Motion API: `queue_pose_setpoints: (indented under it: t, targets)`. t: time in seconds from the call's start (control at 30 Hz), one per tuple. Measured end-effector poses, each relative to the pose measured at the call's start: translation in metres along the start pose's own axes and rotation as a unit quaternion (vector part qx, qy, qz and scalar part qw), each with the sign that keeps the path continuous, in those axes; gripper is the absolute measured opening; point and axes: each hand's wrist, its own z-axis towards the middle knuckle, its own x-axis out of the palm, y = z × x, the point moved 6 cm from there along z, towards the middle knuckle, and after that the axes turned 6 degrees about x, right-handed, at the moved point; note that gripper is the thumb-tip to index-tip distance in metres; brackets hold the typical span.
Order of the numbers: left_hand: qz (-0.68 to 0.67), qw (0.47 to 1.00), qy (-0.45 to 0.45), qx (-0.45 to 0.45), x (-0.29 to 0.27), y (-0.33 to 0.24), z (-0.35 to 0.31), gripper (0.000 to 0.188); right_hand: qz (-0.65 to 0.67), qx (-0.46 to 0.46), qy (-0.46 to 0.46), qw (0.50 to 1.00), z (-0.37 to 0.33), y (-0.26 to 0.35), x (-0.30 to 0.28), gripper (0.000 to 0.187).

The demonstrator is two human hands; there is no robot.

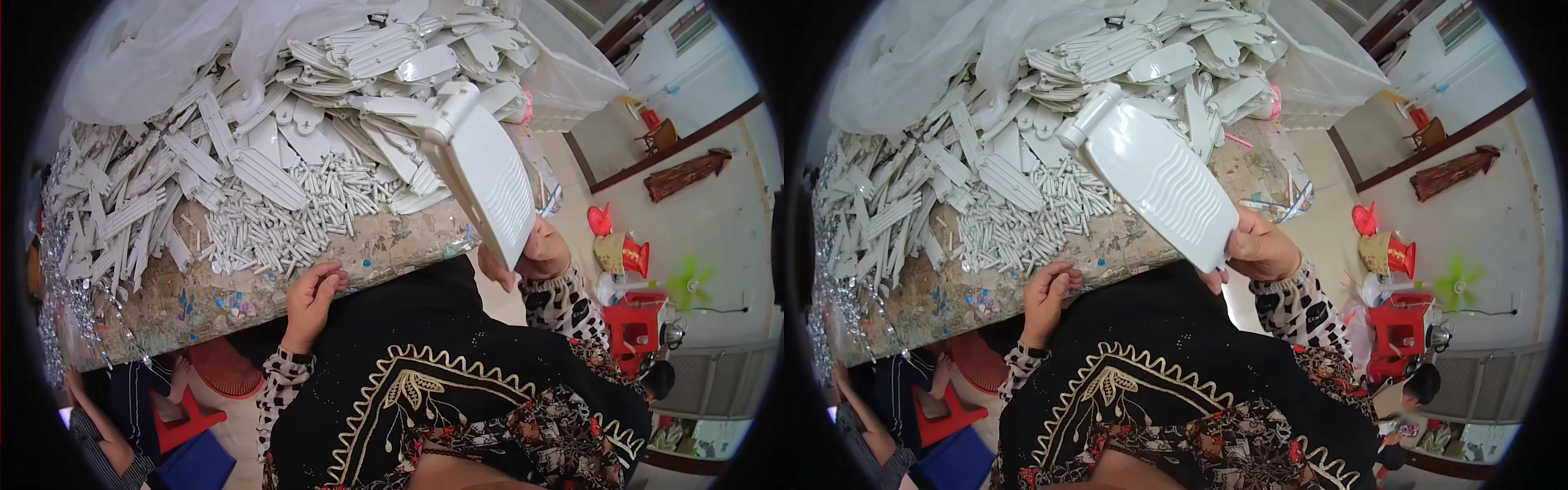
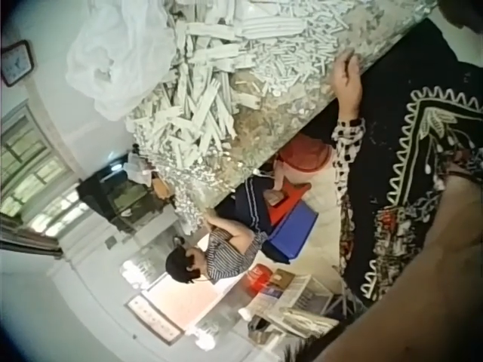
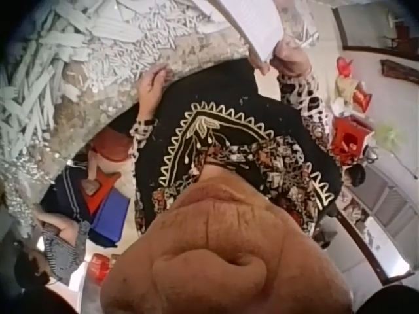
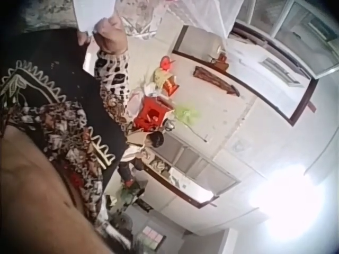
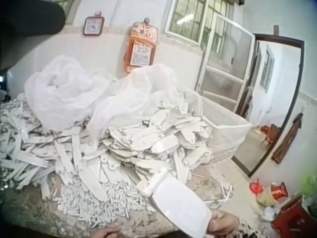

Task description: Assembling or sorting white plastic components by snapping pieces together on a table.

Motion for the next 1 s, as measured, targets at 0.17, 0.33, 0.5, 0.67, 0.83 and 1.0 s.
queue_pose_setpoints:
  t: [0.17,0.33,0.5,0.67,0.83,1.0]
  targets:
    - [0.036,0.999,-0.007,0.008,-0.001,0.006,0.003,0.025,-0.280,-0.087,-0.319,0.901,-0.030,0.042,-0.022,0.042]
    - [0.059,0.998,-0.008,0.004,-0.002,0.001,0.001,0.025,-0.499,-0.154,-0.504,0.688,-0.078,0.072,-0.045,0.031]
    - [0.063,0.998,-0.013,0.003,0.003,0.001,0.004,0.027,-0.447,-0.256,-0.607,0.606,-0.116,0.043,-0.078,0.029]
    - [0.064,0.998,-0.014,0.005,0.003,0.004,0.007,0.028,-0.672,0.146,-0.596,0.415,-0.124,-0.020,-0.142,0.033]
    - [0.070,0.997,-0.028,0.006,-0.001,0.004,0.005,0.027,-0.555,-0.113,-0.603,0.562,-0.096,0.049,-0.084,0.029]
    - [0.113,0.993,-0.015,0.022,-0.001,0.002,0.003,0.023,-0.288,0.057,-0.452,0.843,-0.065,-0.001,-0.075,0.028]
